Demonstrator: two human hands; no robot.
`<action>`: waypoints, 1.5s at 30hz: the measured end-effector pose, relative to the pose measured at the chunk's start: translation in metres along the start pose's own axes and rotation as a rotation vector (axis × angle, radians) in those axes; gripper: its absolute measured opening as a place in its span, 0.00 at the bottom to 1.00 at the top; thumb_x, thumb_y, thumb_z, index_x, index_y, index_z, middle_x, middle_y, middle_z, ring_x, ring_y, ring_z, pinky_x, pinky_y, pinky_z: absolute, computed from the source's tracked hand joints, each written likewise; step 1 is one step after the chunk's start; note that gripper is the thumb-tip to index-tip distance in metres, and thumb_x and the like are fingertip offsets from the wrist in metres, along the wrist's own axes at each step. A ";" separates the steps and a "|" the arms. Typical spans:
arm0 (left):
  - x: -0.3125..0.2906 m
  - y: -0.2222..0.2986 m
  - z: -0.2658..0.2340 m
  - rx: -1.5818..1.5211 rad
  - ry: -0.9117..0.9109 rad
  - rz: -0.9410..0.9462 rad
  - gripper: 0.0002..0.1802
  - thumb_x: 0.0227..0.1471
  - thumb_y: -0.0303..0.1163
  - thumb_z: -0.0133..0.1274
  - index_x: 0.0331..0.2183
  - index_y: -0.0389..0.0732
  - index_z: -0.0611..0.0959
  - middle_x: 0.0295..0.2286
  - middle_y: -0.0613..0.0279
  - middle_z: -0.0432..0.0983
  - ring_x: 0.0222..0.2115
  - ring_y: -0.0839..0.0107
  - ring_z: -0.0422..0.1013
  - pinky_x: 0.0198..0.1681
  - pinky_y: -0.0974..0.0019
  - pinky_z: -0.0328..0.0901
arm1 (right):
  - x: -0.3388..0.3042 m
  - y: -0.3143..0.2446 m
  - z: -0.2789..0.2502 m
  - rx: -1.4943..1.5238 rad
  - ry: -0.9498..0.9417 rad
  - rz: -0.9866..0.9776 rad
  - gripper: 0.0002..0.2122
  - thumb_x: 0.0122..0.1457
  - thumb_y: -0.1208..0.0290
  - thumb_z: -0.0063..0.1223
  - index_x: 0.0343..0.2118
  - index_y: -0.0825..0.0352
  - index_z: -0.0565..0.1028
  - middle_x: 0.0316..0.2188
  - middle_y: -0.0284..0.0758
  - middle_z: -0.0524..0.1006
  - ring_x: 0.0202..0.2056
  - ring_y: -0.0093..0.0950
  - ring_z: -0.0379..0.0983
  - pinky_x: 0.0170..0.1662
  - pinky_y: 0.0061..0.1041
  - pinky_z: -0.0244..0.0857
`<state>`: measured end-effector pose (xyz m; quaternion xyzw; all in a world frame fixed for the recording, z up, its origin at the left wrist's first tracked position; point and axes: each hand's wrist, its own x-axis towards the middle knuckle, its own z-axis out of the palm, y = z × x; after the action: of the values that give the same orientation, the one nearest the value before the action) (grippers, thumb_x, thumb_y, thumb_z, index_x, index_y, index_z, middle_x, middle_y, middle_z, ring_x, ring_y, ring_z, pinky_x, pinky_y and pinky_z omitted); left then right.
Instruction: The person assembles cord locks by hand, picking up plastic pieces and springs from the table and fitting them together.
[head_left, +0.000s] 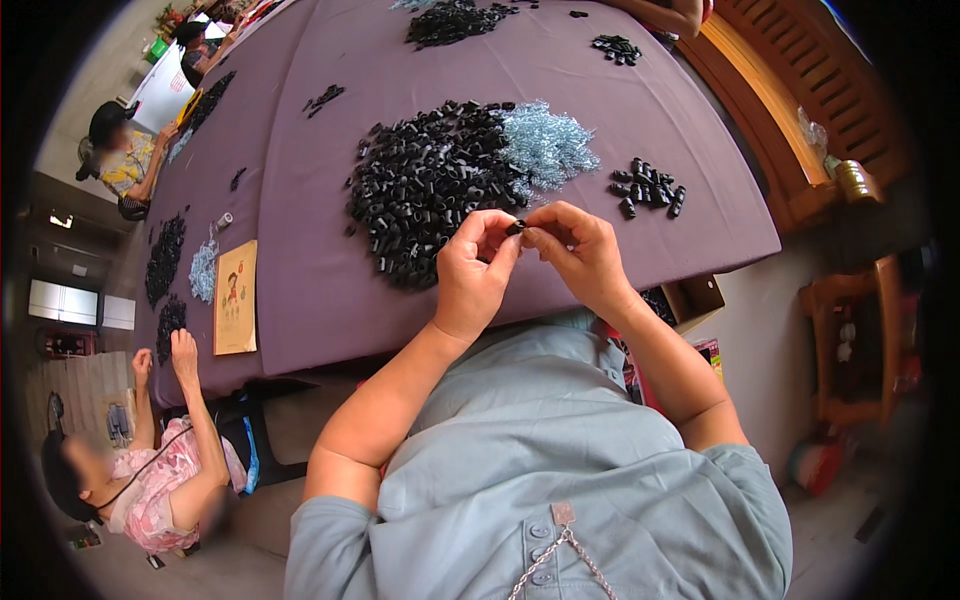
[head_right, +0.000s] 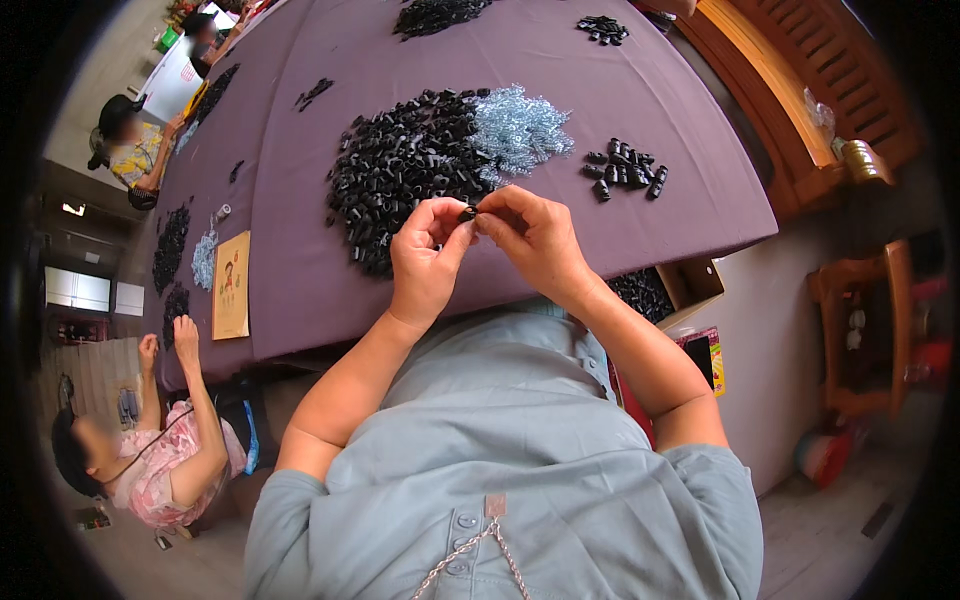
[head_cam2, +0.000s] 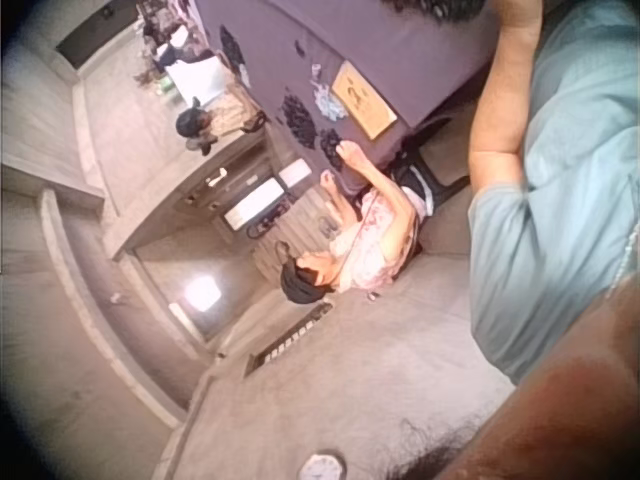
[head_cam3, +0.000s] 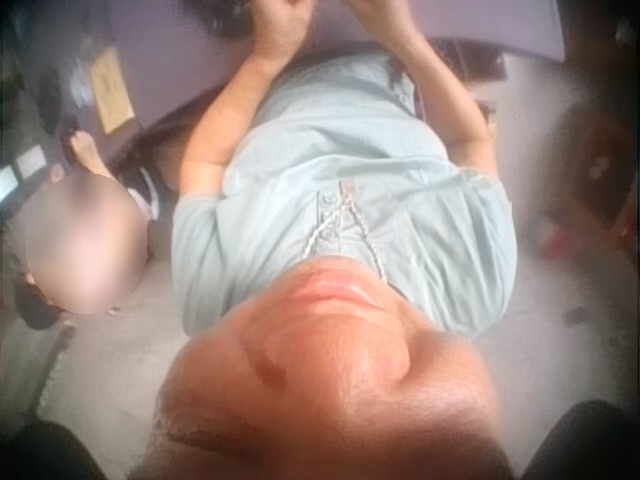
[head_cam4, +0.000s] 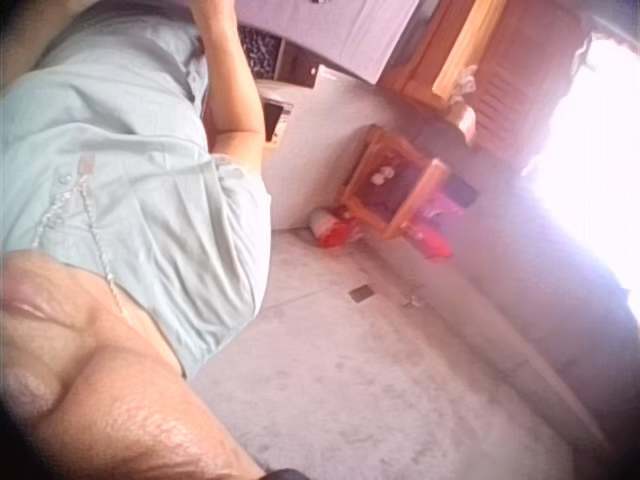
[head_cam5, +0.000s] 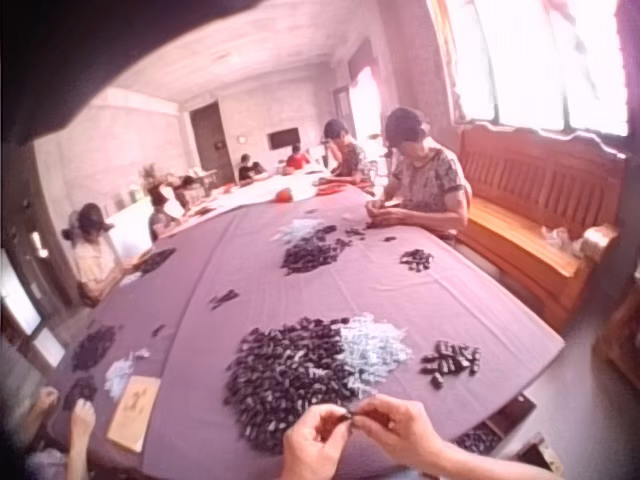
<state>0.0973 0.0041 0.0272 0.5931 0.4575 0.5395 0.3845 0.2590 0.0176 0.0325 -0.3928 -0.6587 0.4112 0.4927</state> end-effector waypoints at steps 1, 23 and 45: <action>-0.002 0.000 -0.002 -0.047 -0.003 -0.019 0.07 0.54 0.22 0.56 0.37 0.35 0.80 0.28 0.66 0.79 0.27 0.82 0.73 0.31 0.76 0.68 | 0.001 -0.001 0.001 0.058 -0.017 0.044 0.04 0.59 0.79 0.56 0.37 0.72 0.76 0.26 0.29 0.79 0.28 0.15 0.73 0.32 0.16 0.68; -0.034 -0.017 -0.026 -0.025 0.124 -0.154 0.05 0.55 0.24 0.56 0.35 0.34 0.81 0.25 0.66 0.80 0.25 0.81 0.74 0.29 0.75 0.69 | -0.008 0.012 0.037 0.106 -0.088 0.079 0.03 0.56 0.83 0.56 0.33 0.71 0.78 0.29 0.31 0.78 0.31 0.19 0.75 0.35 0.18 0.69; -0.032 -0.014 -0.030 -0.340 0.079 -0.357 0.07 0.56 0.24 0.56 0.38 0.32 0.81 0.30 0.64 0.80 0.29 0.80 0.75 0.32 0.75 0.71 | 0.000 0.003 0.029 -0.152 0.028 -0.277 0.07 0.50 0.89 0.54 0.31 0.70 0.76 0.30 0.34 0.77 0.31 0.24 0.75 0.35 0.21 0.70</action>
<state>0.0655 -0.0237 0.0088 0.4079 0.4724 0.5551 0.5498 0.2312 0.0136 0.0248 -0.3402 -0.7287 0.2828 0.5227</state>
